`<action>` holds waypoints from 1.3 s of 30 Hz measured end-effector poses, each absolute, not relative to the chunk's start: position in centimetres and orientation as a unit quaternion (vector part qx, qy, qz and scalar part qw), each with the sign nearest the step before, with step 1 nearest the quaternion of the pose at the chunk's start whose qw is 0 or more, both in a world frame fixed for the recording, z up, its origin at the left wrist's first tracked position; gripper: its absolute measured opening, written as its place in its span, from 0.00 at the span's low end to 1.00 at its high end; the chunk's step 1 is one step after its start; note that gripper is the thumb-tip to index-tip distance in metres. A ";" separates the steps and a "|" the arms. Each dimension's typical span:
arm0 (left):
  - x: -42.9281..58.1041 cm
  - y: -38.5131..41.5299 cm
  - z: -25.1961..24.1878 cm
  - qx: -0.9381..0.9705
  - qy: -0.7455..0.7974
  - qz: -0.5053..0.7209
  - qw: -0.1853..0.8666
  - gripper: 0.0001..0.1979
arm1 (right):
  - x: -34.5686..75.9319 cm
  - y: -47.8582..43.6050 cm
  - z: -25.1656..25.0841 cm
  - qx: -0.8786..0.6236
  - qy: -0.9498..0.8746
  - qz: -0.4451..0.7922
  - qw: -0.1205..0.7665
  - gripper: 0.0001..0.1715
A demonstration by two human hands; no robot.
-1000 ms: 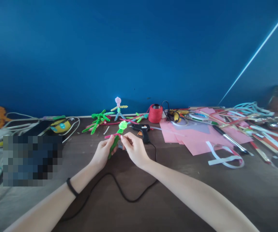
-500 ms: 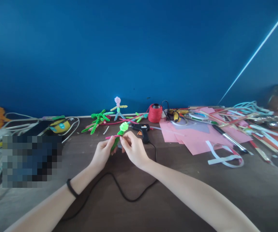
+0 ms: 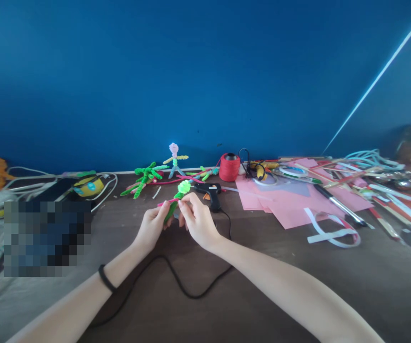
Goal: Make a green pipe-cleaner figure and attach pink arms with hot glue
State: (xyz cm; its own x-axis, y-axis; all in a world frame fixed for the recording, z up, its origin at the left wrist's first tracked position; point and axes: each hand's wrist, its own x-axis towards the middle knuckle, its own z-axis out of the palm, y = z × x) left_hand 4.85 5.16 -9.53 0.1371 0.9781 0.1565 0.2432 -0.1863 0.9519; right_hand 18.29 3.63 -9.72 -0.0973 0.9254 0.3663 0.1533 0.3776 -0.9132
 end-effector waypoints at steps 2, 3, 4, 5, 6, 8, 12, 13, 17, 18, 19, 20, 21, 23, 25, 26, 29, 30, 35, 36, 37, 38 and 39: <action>4.8 5.2 -9.5 0.631 0.485 0.442 0.414 0.27 | 18.3 3.7 -9.7 -0.416 -0.639 0.374 0.527 0.10; 4.8 5.2 -9.5 0.632 0.485 0.441 0.414 0.27 | 18.3 3.7 -9.8 -0.415 -0.637 0.378 0.528 0.10; 4.8 5.2 -9.5 0.633 0.484 0.440 0.414 0.26 | 18.3 3.7 -9.8 -0.414 -0.635 0.382 0.529 0.10; 4.8 5.1 -9.4 0.635 0.483 0.440 0.412 0.26 | 18.3 3.8 -9.8 -0.413 -0.632 0.387 0.529 0.10; 4.8 5.1 -9.4 0.637 0.481 0.441 0.410 0.26 | 18.3 3.8 -9.8 -0.412 -0.629 0.393 0.530 0.10; 4.8 5.1 -9.3 0.641 0.478 0.444 0.405 0.25 | 18.3 3.9 -9.8 -0.412 -0.621 0.406 0.529 0.11; 4.8 5.1 -9.4 0.648 0.471 0.443 0.403 0.25 | 18.2 4.0 -10.0 -0.414 -0.602 0.430 0.530 0.12; 4.8 5.1 -9.4 0.649 0.470 0.442 0.403 0.25 | 18.2 4.1 -10.0 -0.412 -0.598 0.436 0.532 0.11; 4.7 5.2 -9.5 0.656 0.468 0.444 0.392 0.25 | 18.2 4.3 -10.1 -0.396 -0.581 0.466 0.537 0.11; 4.7 5.2 -9.5 0.657 0.468 0.444 0.390 0.25 | 18.2 4.3 -10.0 -0.391 -0.578 0.475 0.537 0.11; 4.7 5.2 -9.5 0.659 0.468 0.443 0.389 0.25 | 18.2 4.3 -10.0 -0.386 -0.577 0.482 0.534 0.12; 4.7 5.2 -9.4 0.660 0.468 0.441 0.389 0.25 | 18.2 4.4 -9.9 -0.381 -0.579 0.488 0.530 0.12; 4.8 5.1 -9.4 0.660 0.469 0.439 0.390 0.25 | 18.3 4.3 -9.9 -0.377 -0.583 0.492 0.526 0.13; 4.8 5.1 -9.4 0.657 0.470 0.438 0.395 0.25 | 18.3 4.3 -9.8 -0.370 -0.593 0.491 0.520 0.13; 4.9 5.1 -9.3 0.651 0.470 0.440 0.403 0.25 | 18.3 4.2 -9.8 -0.368 -0.599 0.485 0.521 0.13; 4.9 5.1 -9.3 0.647 0.468 0.441 0.409 0.25 | 18.3 4.1 -9.8 -0.368 -0.600 0.482 0.522 0.13; 5.0 5.0 -9.3 0.634 0.459 0.448 0.432 0.25 | 18.3 4.0 -9.9 -0.371 -0.603 0.479 0.520 0.13; 5.0 5.0 -9.3 0.627 0.458 0.452 0.438 0.25 | 18.3 4.0 -9.9 -0.372 -0.604 0.478 0.518 0.13; 4.9 5.1 -9.3 0.610 0.460 0.455 0.457 0.25 | 18.3 3.9 -9.8 -0.377 -0.612 0.472 0.511 0.15; 4.9 5.1 -9.3 0.609 0.460 0.456 0.458 0.25 | 18.2 3.9 -9.8 -0.379 -0.613 0.470 0.510 0.15; 4.9 5.0 -9.3 0.606 0.460 0.461 0.457 0.24 | 18.2 3.8 -9.8 -0.381 -0.613 0.468 0.510 0.16; 5.0 5.0 -9.3 0.601 0.461 0.469 0.455 0.23 | 18.2 3.8 -9.7 -0.383 -0.614 0.466 0.509 0.16; 5.0 5.0 -9.2 0.594 0.462 0.479 0.452 0.21 | 18.3 3.8 -9.7 -0.384 -0.615 0.464 0.508 0.17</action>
State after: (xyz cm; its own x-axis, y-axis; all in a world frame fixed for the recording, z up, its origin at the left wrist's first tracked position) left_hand 4.98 5.01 -9.22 0.1151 0.9817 0.1517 0.1166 -0.1650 0.9794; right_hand 18.26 3.78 -9.69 -0.1877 0.9448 0.2686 0.0008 0.2736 -0.9618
